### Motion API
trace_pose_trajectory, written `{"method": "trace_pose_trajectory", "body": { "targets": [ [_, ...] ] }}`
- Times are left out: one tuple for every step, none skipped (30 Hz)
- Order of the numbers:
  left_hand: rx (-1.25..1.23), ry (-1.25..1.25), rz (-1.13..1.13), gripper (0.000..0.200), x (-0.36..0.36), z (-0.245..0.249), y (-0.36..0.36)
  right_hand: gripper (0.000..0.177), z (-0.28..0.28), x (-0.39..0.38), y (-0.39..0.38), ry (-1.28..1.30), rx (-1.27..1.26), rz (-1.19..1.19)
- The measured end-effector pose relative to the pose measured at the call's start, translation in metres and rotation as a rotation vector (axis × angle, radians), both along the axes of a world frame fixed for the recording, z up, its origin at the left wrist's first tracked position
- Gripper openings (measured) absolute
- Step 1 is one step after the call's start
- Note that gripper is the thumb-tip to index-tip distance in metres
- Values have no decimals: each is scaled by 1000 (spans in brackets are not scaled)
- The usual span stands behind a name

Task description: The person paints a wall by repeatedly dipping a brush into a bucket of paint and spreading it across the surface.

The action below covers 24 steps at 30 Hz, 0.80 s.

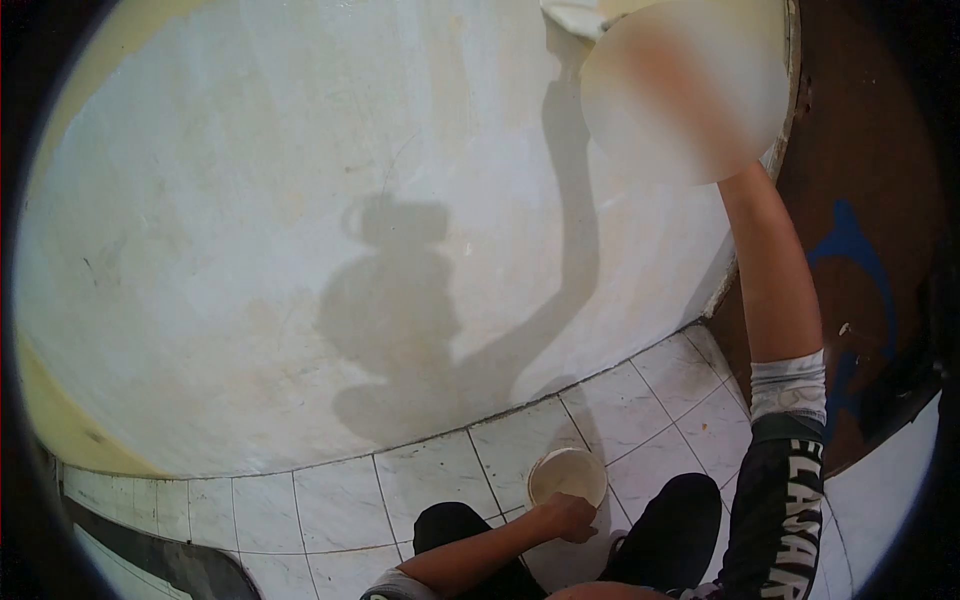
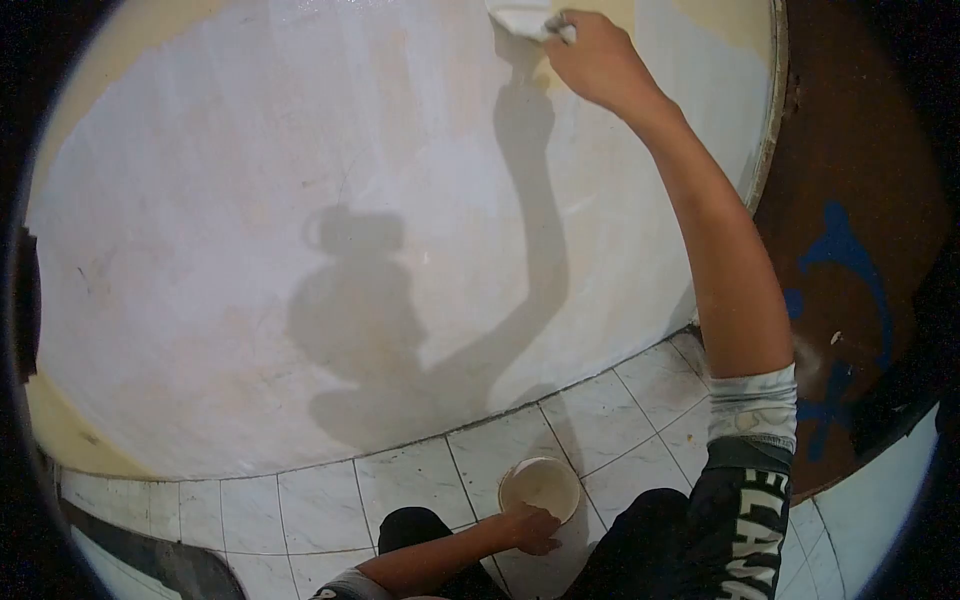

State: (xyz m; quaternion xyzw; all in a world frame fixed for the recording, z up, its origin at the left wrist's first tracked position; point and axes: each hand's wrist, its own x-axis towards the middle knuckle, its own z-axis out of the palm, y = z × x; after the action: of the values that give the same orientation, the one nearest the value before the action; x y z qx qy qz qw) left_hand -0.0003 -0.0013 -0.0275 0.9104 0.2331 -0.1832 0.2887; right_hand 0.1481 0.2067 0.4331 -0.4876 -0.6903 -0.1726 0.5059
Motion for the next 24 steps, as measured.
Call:
{"method": "trace_pose_trajectory", "body": {
  "targets": [
    [0,-1,7,46,0,0,-1,36,-10,-3,-11,-23,5,-15],
    [3,-6,11,46,1,0,-1,38,-11,0,-28,34,-197,6],
    [9,-8,2,46,2,5,3,38,-6,4,-30,33,-191,-4],
    [13,1,-7,46,1,11,3,37,-6,10,-31,16,-147,6],
    [14,8,-16,46,0,13,2,37,-6,14,-33,-3,-106,16],
    [4,4,-23,46,1,10,0,37,5,11,-39,3,-78,23],
    [7,1,-9,45,2,7,3,37,20,1,-55,1,-77,18],
    [7,0,6,45,2,3,4,38,37,-14,-73,13,-135,-52],
    [4,0,2,45,2,0,5,39,48,-24,-84,27,-192,-122],
    [3,-7,14,45,1,-3,4,39,54,-29,-86,28,-196,-125],
    [4,-14,26,45,2,-6,5,39,62,-32,-84,72,-247,-51],
    [3,-14,24,45,3,-10,5,40,68,-33,-80,115,-296,23],
    [18,-14,25,45,3,-15,6,40,67,-30,-66,117,-296,21],
    [33,-12,27,45,2,-18,5,41,58,-27,-45,43,-200,-80],
    [34,-11,26,45,1,-17,6,41,48,-26,-29,-32,-104,-182],
    [19,1,33,45,2,-15,7,41,35,-29,-28,27,-193,-150],
    [1,14,40,45,2,-14,8,37,6,1,23,-224,173,-44],
    [4,11,35,45,3,-15,10,38,-13,-7,5,-164,-91,-75],
    [-17,25,23,47,3,-17,10,38,-39,-7,0,-149,-111,-26],
    [-38,44,12,50,1,-18,11,30,-68,-6,0,-78,-76,58],
    [-40,43,9,50,1,-15,9,30,-90,-6,-6,-50,-146,51],
    [-7,46,7,47,1,-10,7,32,-102,-5,-12,-23,-218,45],
    [27,51,6,44,1,-6,5,32,-104,0,-17,-22,-221,44],
    [26,52,5,44,1,-3,5,33,-105,7,-23,4,-262,70]
  ]
}}
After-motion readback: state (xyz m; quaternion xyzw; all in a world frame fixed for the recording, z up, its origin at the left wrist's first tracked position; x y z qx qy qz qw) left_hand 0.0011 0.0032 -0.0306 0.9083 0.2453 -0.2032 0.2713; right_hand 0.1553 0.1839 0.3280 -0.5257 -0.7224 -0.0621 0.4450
